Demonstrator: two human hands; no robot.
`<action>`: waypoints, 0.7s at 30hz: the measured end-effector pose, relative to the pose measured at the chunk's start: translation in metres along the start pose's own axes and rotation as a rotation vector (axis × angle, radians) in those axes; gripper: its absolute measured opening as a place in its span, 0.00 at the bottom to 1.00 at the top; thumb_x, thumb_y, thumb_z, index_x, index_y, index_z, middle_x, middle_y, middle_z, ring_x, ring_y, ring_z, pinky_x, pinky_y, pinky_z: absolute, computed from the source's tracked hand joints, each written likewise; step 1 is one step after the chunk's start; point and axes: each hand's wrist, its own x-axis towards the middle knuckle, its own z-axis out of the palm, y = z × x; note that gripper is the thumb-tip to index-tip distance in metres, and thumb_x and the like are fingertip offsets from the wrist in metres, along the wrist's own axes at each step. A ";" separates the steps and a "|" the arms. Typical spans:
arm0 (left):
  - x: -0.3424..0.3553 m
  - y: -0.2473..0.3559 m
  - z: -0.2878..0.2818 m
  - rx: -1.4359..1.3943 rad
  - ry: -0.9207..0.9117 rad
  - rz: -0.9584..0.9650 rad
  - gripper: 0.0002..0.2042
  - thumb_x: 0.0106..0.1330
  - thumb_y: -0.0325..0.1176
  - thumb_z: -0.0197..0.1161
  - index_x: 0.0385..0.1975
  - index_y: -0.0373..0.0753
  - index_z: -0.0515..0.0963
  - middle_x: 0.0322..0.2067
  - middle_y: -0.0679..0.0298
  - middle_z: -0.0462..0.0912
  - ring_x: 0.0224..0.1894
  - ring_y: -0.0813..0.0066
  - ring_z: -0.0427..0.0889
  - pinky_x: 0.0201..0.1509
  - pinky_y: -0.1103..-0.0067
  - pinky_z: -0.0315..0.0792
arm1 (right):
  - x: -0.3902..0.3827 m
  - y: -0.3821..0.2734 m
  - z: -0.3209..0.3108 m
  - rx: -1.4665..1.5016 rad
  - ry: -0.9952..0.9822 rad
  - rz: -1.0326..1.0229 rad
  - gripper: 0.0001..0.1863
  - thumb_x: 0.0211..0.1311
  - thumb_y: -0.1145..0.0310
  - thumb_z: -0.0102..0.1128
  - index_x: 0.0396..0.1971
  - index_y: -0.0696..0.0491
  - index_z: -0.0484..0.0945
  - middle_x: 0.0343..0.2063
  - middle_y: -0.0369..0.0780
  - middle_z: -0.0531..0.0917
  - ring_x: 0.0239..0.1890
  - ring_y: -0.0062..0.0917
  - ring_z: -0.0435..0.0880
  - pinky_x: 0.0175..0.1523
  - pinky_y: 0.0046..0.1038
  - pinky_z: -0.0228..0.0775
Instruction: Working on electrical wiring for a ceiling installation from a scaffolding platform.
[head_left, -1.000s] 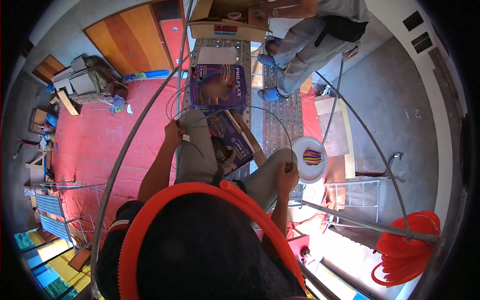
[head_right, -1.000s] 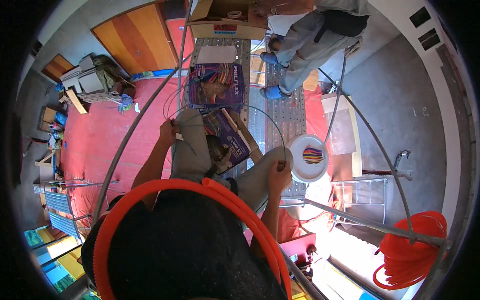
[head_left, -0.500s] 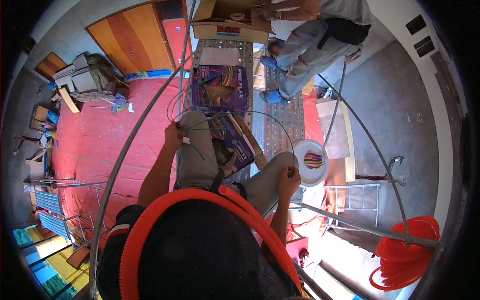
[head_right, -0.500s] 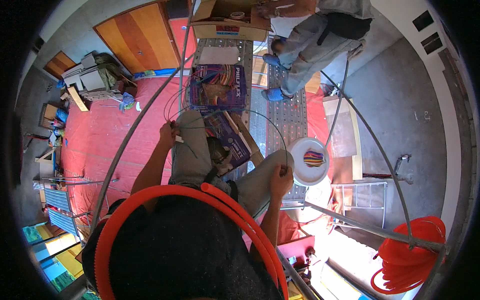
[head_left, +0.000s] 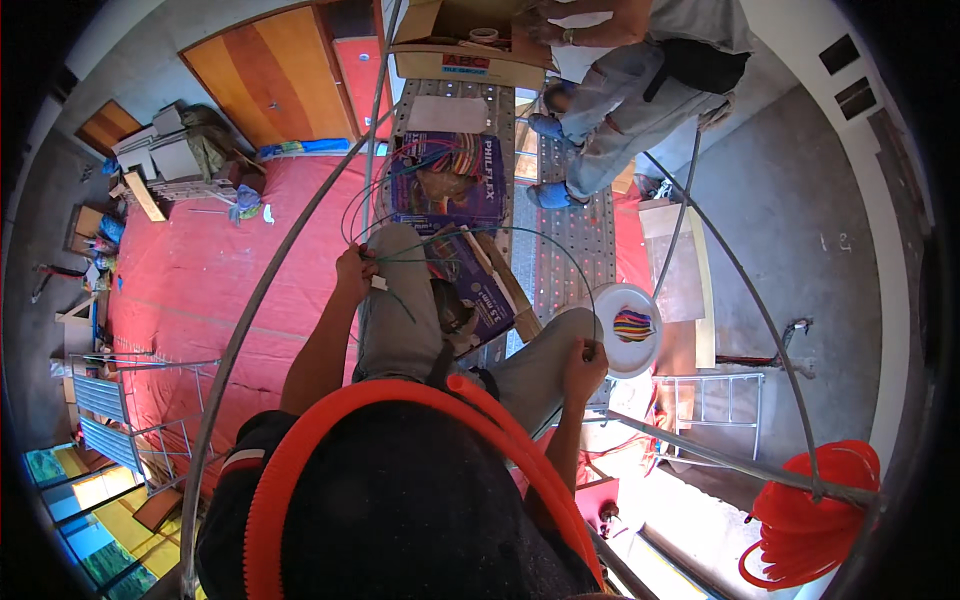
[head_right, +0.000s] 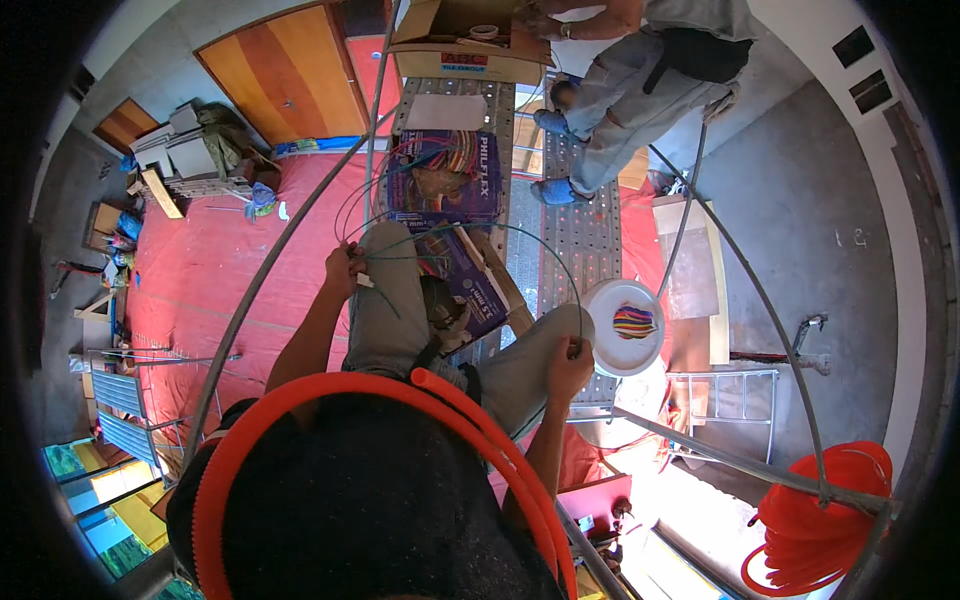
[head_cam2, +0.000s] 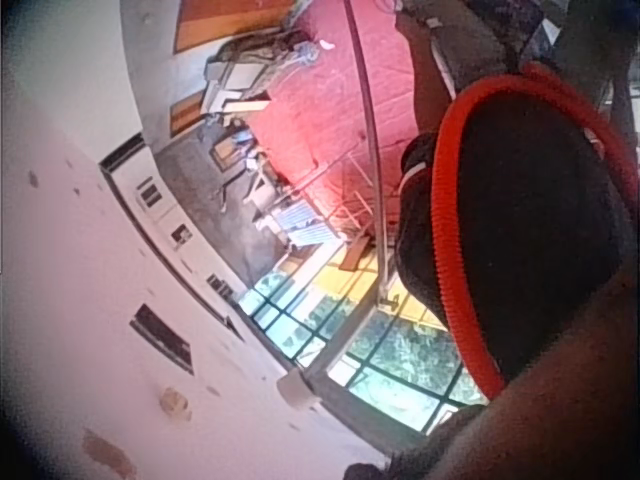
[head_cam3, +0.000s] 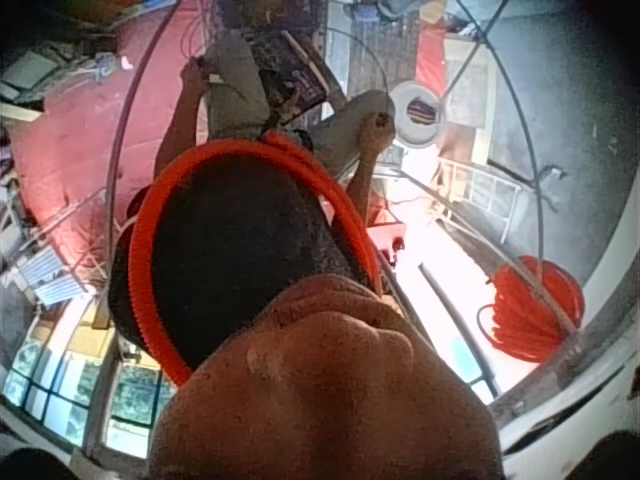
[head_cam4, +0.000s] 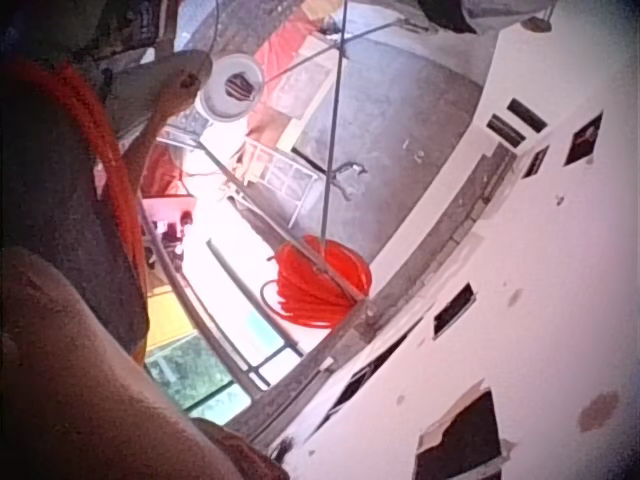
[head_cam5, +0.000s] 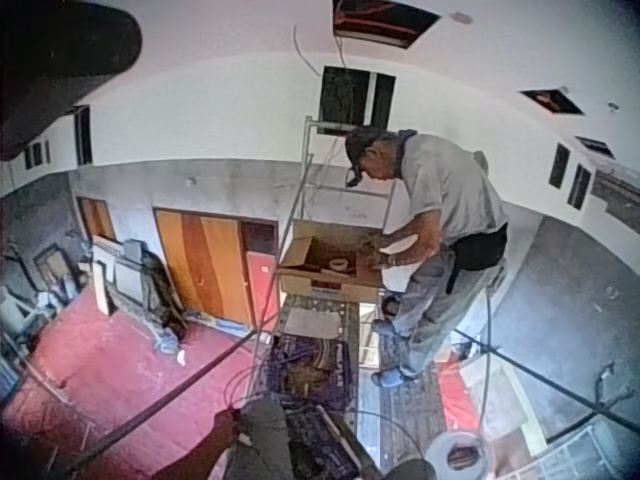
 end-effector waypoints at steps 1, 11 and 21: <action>-0.001 0.000 0.000 0.002 -0.022 0.008 0.13 0.66 0.38 0.39 0.28 0.35 0.64 0.19 0.60 0.69 0.09 0.81 0.51 0.10 0.85 0.49 | 0.000 0.001 0.000 0.012 0.008 -0.007 0.11 0.49 0.64 0.56 0.21 0.58 0.74 0.14 0.41 0.75 0.16 0.28 0.73 0.23 0.30 0.63; 0.003 -0.001 -0.004 0.009 -0.035 0.028 0.13 0.66 0.38 0.39 0.26 0.37 0.64 0.20 0.60 0.69 0.10 0.80 0.52 0.11 0.86 0.50 | 0.001 0.011 0.004 0.036 0.016 -0.010 0.12 0.51 0.64 0.55 0.21 0.60 0.74 0.13 0.41 0.74 0.17 0.25 0.71 0.25 0.28 0.62; 0.008 -0.002 -0.005 -0.046 -0.035 -0.015 0.14 0.67 0.39 0.36 0.26 0.36 0.63 0.19 0.60 0.68 0.09 0.81 0.51 0.11 0.86 0.49 | 0.002 0.007 0.002 0.035 -0.004 0.017 0.14 0.50 0.62 0.56 0.22 0.60 0.75 0.13 0.40 0.74 0.17 0.24 0.71 0.25 0.27 0.62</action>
